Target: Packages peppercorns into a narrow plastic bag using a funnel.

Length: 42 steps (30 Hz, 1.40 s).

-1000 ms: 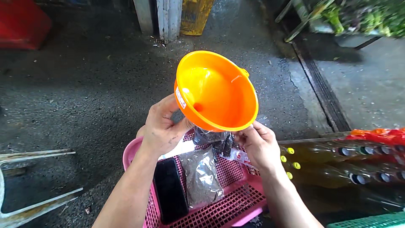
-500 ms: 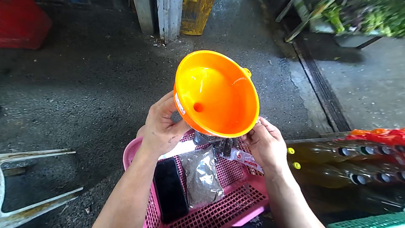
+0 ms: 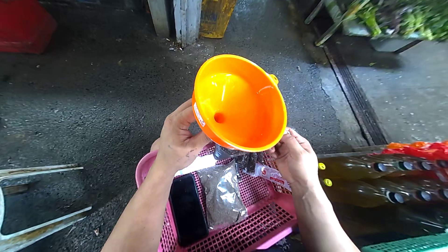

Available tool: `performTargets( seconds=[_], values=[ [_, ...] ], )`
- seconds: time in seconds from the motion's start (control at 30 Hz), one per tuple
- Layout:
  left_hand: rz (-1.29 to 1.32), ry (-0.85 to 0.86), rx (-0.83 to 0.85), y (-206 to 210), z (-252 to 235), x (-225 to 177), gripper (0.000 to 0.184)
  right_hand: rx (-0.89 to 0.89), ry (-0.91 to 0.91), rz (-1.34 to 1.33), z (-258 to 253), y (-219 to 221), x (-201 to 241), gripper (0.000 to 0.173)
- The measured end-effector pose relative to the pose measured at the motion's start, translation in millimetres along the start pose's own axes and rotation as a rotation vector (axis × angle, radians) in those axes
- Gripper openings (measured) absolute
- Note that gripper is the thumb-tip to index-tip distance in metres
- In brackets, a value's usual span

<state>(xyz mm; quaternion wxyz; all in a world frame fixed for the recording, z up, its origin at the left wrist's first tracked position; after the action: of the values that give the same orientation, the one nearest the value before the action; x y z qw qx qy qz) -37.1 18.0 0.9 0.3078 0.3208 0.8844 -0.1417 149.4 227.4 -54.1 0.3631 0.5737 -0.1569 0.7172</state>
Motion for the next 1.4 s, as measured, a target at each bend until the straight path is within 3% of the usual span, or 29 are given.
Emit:
performTargets(
  seconds=[0.53,0.93,1.13,1.27,1.4],
  values=[
    [0.010,-0.062,-0.008,-4.7,2.7,3.7,0.009,0.017,-0.014,-0.031,0.9,-1.7,9.0,0.040],
    [-0.081,-0.160,-0.148,-10.2,-1.3,11.6,0.017,0.059,-0.107,-0.034,5.7,-5.7,37.7,0.039],
    [-0.200,-0.357,-0.023,-12.1,-0.9,21.0,0.010,0.098,-0.171,-0.020,17.9,-5.4,65.3,0.037],
    [-0.213,-0.383,0.080,-10.8,0.3,22.3,0.008,0.148,-0.193,-0.051,29.9,-0.4,82.6,0.035],
    [-0.251,-0.387,0.302,-4.7,1.1,21.9,0.007,0.173,-0.212,-0.054,37.8,3.5,94.5,0.035]
  ],
)
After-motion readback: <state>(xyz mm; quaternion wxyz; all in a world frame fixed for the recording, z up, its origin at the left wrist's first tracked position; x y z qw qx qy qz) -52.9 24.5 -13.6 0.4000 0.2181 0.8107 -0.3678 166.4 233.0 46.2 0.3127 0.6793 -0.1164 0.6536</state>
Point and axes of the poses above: each hand's wrist, its own z-axis away from the middle knuckle, its own y-axis out of the palm, x = y × z, the point moved 4 cm from there along -z, towards the middle knuckle, and after that the axes turned 13 degrees about y, right-handed, at the moved point
